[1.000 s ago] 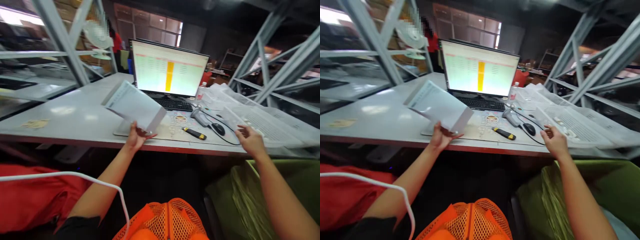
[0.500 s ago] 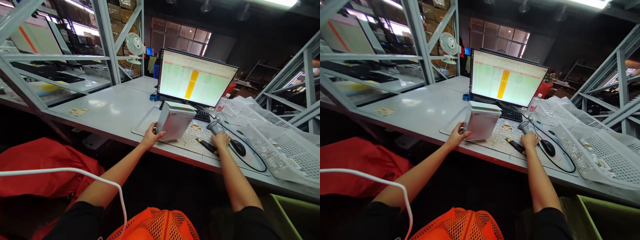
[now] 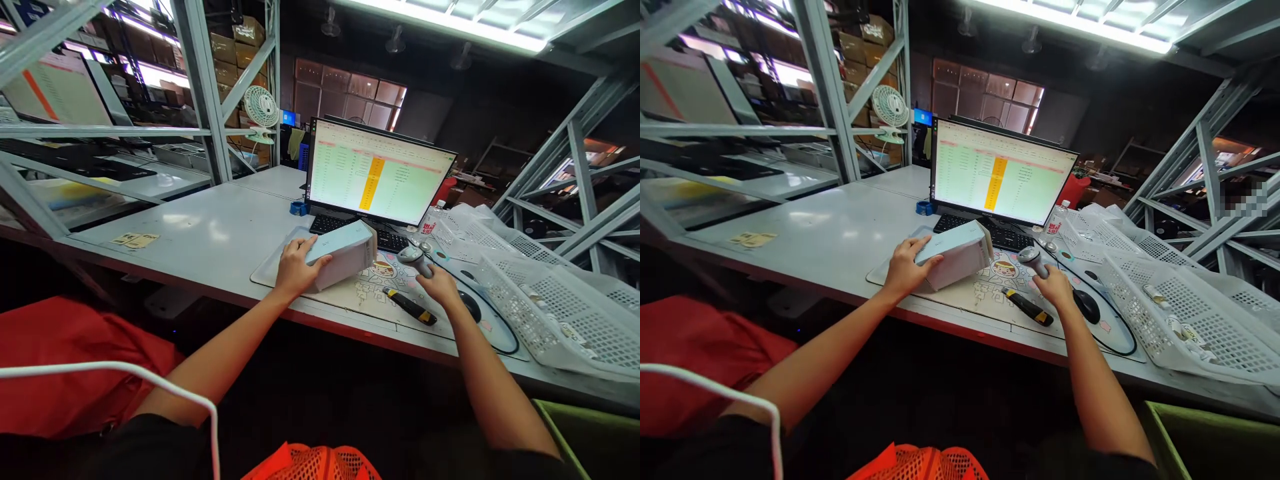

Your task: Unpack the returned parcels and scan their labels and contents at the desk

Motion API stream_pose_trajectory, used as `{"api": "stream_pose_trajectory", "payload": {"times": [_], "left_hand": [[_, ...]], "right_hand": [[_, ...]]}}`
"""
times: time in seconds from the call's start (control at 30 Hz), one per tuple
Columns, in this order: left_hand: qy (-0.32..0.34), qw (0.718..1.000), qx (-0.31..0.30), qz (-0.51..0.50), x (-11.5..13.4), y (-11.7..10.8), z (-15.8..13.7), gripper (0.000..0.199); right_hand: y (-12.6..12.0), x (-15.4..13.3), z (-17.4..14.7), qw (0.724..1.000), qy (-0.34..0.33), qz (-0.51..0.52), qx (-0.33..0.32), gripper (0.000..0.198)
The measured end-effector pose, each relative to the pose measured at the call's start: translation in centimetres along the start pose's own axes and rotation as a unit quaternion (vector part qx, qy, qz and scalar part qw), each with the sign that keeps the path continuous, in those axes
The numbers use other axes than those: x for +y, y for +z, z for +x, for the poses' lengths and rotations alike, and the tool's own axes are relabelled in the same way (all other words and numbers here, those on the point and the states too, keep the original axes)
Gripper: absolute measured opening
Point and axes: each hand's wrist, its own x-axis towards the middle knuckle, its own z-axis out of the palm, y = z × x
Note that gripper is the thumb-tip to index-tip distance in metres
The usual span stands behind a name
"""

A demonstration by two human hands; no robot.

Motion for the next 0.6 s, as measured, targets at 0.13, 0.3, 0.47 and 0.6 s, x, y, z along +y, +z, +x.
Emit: {"api": "stream_pose_trajectory", "payload": {"times": [0.13, 0.3, 0.47, 0.6], "left_hand": [[0.005, 0.996, -0.057, 0.062, -0.5, -0.6, 2.9, 0.077], [0.015, 0.988, -0.112, 0.107, -0.4, -0.2, 4.4, 0.075], [0.036, 0.995, -0.051, 0.084, -0.7, 0.4, 3.7, 0.068], [0.06, 0.996, -0.021, 0.067, -1.4, 0.1, 2.9, 0.066]], "right_hand": [[-3.1, 0.7, -6.5, 0.974, -0.196, 0.099, 0.059, 0.03], [-4.9, -0.8, -10.4, 0.959, -0.253, 0.126, 0.033, 0.025], [-4.3, -1.8, -9.4, 0.96, -0.253, 0.112, 0.033, 0.022], [-3.5, -1.9, -8.5, 0.963, -0.247, 0.108, 0.023, 0.027]]}}
